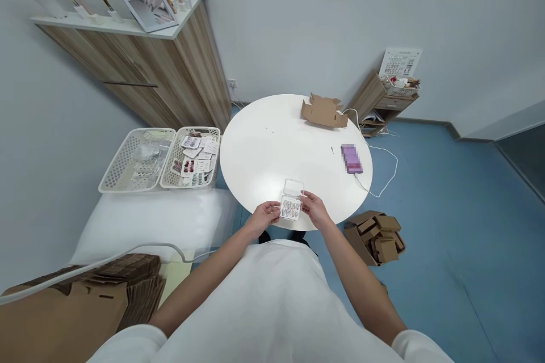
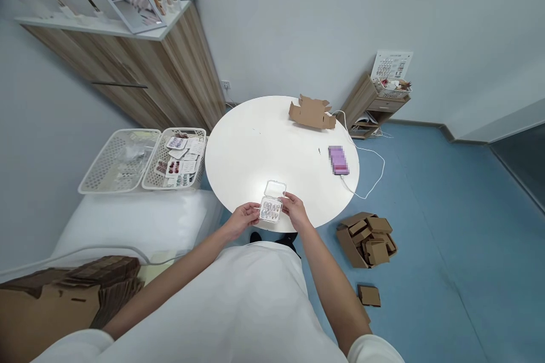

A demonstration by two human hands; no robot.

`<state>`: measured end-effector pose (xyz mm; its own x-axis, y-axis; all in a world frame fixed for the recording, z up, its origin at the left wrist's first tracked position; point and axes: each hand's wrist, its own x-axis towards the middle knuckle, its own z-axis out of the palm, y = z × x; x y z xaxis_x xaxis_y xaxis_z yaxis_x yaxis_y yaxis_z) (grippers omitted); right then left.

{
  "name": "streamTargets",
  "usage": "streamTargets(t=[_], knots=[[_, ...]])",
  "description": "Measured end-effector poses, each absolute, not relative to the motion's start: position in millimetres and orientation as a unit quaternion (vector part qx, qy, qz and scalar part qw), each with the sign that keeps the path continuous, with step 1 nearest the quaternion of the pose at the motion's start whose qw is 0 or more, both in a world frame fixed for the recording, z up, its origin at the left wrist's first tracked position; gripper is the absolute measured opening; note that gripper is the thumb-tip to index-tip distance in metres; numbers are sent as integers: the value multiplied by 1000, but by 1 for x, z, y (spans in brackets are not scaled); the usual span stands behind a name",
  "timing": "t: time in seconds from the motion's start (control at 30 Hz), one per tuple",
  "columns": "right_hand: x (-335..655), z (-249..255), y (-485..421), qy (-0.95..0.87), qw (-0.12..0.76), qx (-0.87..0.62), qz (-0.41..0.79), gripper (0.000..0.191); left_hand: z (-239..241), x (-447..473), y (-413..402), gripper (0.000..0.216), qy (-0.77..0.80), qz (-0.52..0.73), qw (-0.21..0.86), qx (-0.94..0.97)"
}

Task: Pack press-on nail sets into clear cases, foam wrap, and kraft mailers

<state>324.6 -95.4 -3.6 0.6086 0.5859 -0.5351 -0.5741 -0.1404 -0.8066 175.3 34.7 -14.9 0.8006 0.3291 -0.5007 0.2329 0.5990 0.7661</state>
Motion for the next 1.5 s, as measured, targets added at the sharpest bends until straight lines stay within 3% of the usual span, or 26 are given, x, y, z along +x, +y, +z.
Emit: streamTargets(t=[0.6, 1.5], knots=[[317, 1, -98, -50, 686, -606, 399, 43, -8, 171, 32, 31, 304, -20, 868, 393], [312, -10, -104, -70, 714, -544, 435, 26, -9, 170, 35, 27, 302, -14, 890, 342]])
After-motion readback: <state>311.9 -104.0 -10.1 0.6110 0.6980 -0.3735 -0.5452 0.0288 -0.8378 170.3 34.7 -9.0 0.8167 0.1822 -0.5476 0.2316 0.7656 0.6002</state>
